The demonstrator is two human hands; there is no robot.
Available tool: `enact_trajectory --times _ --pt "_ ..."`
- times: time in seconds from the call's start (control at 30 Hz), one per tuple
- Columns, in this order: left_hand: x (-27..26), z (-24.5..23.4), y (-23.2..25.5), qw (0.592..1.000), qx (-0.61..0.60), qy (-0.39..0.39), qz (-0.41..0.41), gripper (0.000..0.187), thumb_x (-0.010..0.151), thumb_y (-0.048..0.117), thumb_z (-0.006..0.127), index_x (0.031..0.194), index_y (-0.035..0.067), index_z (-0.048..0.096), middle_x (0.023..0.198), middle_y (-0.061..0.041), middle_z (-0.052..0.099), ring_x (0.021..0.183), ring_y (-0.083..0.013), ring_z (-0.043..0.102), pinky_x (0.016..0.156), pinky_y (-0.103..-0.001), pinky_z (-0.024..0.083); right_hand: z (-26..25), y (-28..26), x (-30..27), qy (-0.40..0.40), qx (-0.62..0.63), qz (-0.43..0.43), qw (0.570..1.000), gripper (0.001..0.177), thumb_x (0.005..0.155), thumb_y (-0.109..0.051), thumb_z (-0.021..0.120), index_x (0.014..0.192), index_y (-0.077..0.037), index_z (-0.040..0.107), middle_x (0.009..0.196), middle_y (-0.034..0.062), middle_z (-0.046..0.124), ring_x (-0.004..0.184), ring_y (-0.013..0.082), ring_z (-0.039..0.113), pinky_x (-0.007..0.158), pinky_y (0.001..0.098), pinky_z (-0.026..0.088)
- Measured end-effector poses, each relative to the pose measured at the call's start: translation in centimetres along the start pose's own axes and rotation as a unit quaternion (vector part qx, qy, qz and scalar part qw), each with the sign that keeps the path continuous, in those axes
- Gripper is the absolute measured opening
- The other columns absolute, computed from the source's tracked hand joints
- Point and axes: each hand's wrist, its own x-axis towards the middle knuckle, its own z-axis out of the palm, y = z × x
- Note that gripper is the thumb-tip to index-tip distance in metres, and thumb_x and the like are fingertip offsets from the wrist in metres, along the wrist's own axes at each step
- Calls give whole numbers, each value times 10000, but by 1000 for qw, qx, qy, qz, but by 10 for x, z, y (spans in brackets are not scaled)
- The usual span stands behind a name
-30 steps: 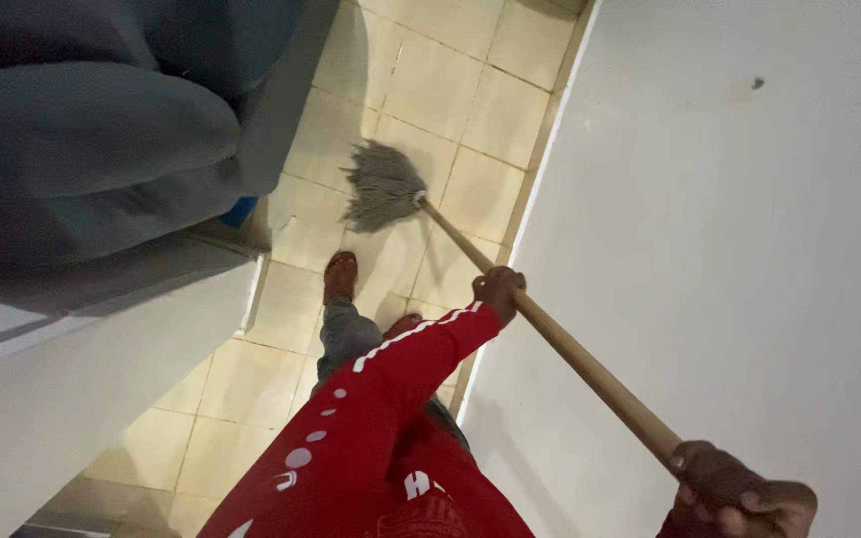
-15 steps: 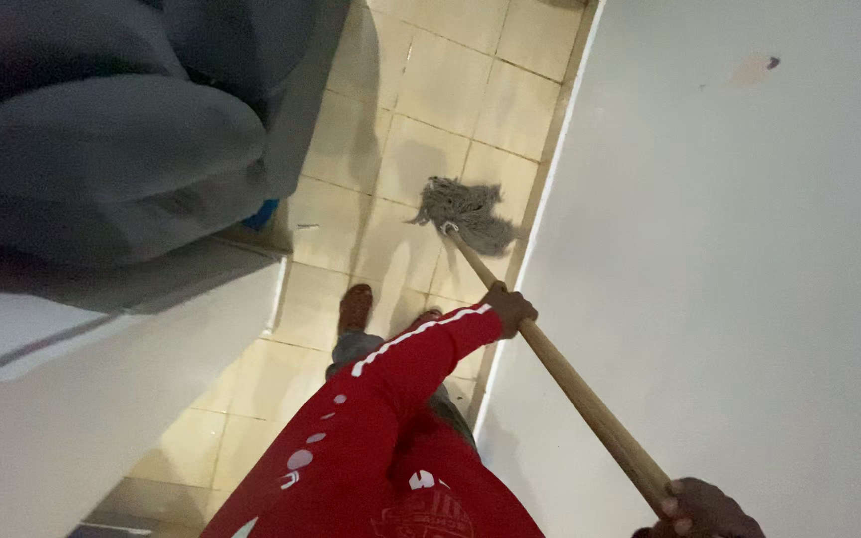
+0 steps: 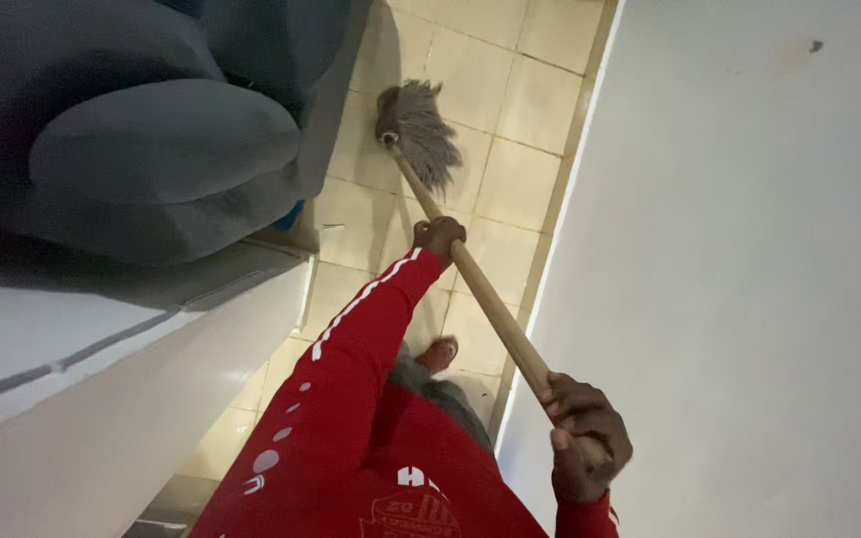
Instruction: The person mops a tiled floor using a mop. They move the mop across the hallway and living room surfaces, dip it into a blue bucket of water, and pick up a small piece of paper by hand.
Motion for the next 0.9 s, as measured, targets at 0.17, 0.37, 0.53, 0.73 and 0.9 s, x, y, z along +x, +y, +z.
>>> enact_trajectory --times 0.17,0.37,0.53,0.73,0.9 --pt "-33 11 23 985 -77 101 -121 142 800 78 710 804 194 628 876 -2 651 1009 -260 629 817 -489 413 -17 -19 13 -66 99 2 993 208 927 -111 737 945 -84 531 805 75 610 732 235 607 962 529 538" --pt "-81 55 77 976 -137 144 -88 127 801 107 708 844 180 614 925 -15 653 1000 -272 645 821 -443 524 -88 -68 11 -183 44 27 982 128 964 -149 735 944 -102 617 677 35 651 586 159 618 706 467 611" --pt "-83 94 129 980 -118 136 -89 112 779 111 713 818 189 643 902 -3 680 1029 -281 646 818 -446 528 -103 -72 21 -257 103 -72 958 245 887 -197 779 884 -57 578 566 63 619 474 174 618 519 457 616" --pt "-61 91 156 986 -122 40 -105 203 796 92 719 978 165 668 1075 -29 679 1111 -278 643 883 -444 497 -84 5 37 -88 93 -162 978 242 981 -239 709 855 -118 541 553 19 578 413 118 545 391 301 489" --pt "-77 61 143 974 -212 67 -42 541 852 127 710 1366 126 544 1432 -119 571 1317 -327 548 1073 -412 448 -67 66 53 -84 -25 -90 992 378 1029 -230 712 678 -140 602 494 12 521 401 105 475 378 271 375"
